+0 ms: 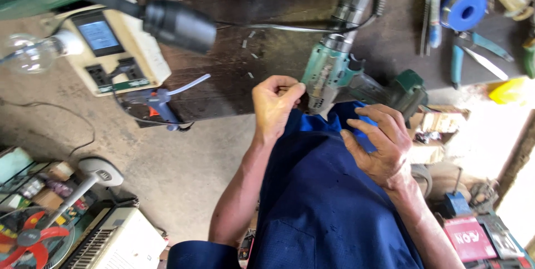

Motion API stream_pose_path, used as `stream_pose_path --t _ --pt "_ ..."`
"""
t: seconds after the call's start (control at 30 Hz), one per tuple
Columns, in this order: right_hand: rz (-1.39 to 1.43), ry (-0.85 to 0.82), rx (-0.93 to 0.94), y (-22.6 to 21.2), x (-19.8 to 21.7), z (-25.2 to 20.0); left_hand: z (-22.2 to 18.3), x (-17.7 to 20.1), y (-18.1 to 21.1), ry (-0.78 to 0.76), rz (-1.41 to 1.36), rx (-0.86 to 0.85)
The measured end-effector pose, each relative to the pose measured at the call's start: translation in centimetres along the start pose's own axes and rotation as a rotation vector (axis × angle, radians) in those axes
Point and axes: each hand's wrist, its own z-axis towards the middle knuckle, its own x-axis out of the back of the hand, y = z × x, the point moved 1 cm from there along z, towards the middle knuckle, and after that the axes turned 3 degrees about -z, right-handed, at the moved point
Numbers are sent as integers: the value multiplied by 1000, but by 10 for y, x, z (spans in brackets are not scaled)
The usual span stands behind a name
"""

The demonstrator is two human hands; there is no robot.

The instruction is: Assembling the internal components and plastic housing of a cordless electric drill at a repair bench.

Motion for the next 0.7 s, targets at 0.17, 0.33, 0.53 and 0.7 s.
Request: stream_pose_path --t 0.17,0.33,0.53,0.7 --pt "11 -31 28 -1 -3 -1 -20 8 27 -69 68 -80" --pt "11 -45 5 7 -4 -12 -4 50 8 108 376 -533" --pt "-1 -66 13 -1 -7 -8 29 56 3 198 944 -1136" --pt "4 -36 -8 1 -1 -11 36 50 12 191 1053 -1244"
